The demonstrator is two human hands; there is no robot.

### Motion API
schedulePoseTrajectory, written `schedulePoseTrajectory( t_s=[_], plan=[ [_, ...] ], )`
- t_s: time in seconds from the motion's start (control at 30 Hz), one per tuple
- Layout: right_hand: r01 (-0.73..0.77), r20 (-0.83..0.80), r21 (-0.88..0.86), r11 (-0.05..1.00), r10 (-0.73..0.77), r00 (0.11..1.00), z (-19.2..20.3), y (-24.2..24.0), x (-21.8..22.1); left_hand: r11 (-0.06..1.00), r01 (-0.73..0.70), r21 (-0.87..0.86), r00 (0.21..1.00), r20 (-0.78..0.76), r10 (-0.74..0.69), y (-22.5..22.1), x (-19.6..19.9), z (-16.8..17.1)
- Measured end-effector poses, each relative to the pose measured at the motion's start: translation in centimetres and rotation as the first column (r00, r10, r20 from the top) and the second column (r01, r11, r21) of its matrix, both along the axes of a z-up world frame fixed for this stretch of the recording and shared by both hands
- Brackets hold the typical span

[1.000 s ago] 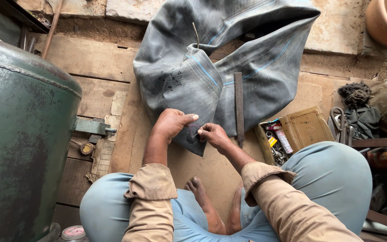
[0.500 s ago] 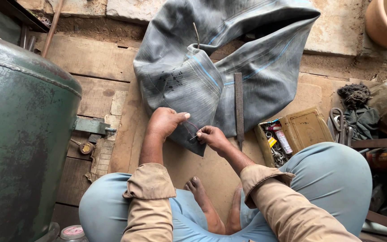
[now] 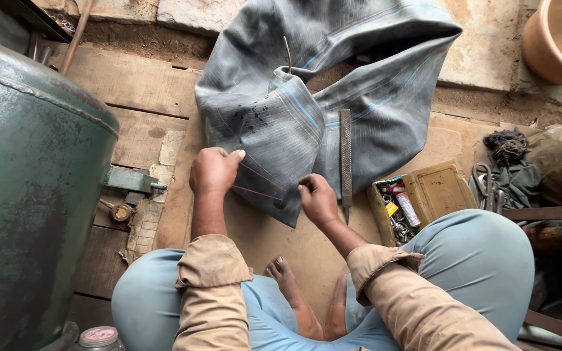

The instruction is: Repairing a puncture in a large inner tube by roughening the area with a file, applying adhesive, and adding a patch.

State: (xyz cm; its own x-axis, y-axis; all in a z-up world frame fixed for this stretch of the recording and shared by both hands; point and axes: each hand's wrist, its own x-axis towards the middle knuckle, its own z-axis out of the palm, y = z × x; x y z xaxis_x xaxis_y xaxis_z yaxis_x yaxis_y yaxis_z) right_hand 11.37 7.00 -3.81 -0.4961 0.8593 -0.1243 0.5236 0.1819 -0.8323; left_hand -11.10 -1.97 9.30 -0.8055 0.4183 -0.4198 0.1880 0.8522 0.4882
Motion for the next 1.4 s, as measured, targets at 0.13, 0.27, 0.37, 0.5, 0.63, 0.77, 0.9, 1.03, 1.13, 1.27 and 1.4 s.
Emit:
schedulePoseTrajectory(
  t_s=[0.13,0.27,0.37,0.5,0.63,0.77,0.9,1.03,1.13,1.27,1.4],
  plan=[
    [-0.209,-0.033,0.230,0.950,0.222,0.974,4.2,-0.8,0.1,0.993,-0.002,0.121,1.000,-0.002,0.002,0.4,0.2,-0.2],
    [-0.463,0.164,0.424,0.778,0.437,0.884,4.0,-1.5,0.2,0.970,0.013,0.242,1.000,-0.003,-0.013,0.5,0.4,-1.8],
    [-0.443,0.211,0.396,0.804,0.390,0.896,2.4,-1.9,0.4,0.957,0.012,0.289,1.000,0.022,-0.019,0.6,0.6,-2.4],
    [-0.265,0.328,0.048,0.963,0.235,0.915,1.0,-3.7,-0.3,0.961,0.012,0.277,0.998,0.060,-0.029,1.2,1.2,-1.9],
    [-0.122,0.416,-0.152,0.981,0.176,0.892,-0.6,-5.2,-1.7,0.959,0.036,0.282,0.996,0.063,-0.057,1.5,1.4,-2.3],
    [0.054,0.477,-0.120,0.991,0.010,0.879,-1.9,-5.8,-2.8,0.957,0.055,0.285,0.994,0.072,-0.078,1.4,1.4,-2.4],
    [0.079,0.530,-0.090,0.993,-0.020,0.848,-2.4,-5.7,-3.6,0.959,0.050,0.280,0.994,0.083,-0.076,1.5,1.5,-2.4],
    [0.155,0.563,-0.145,0.977,-0.048,0.825,-3.5,-5.6,-4.1,0.960,0.044,0.276,0.991,0.107,-0.076,1.6,1.5,-1.9],
    [0.198,0.560,-0.141,0.970,-0.087,0.824,-4.4,-5.7,-3.9,0.959,0.049,0.280,0.991,0.108,-0.082,1.6,1.7,-2.0],
    [0.223,0.474,-0.140,0.965,-0.132,0.870,-5.0,-5.0,-3.3,0.953,0.062,0.296,0.991,0.095,-0.094,1.6,1.2,-2.5],
    [0.332,0.200,-0.128,0.935,-0.303,0.932,-6.3,-3.5,-2.5,0.954,0.072,0.291,0.992,0.082,-0.100,1.4,1.2,-2.6]
  ],
)
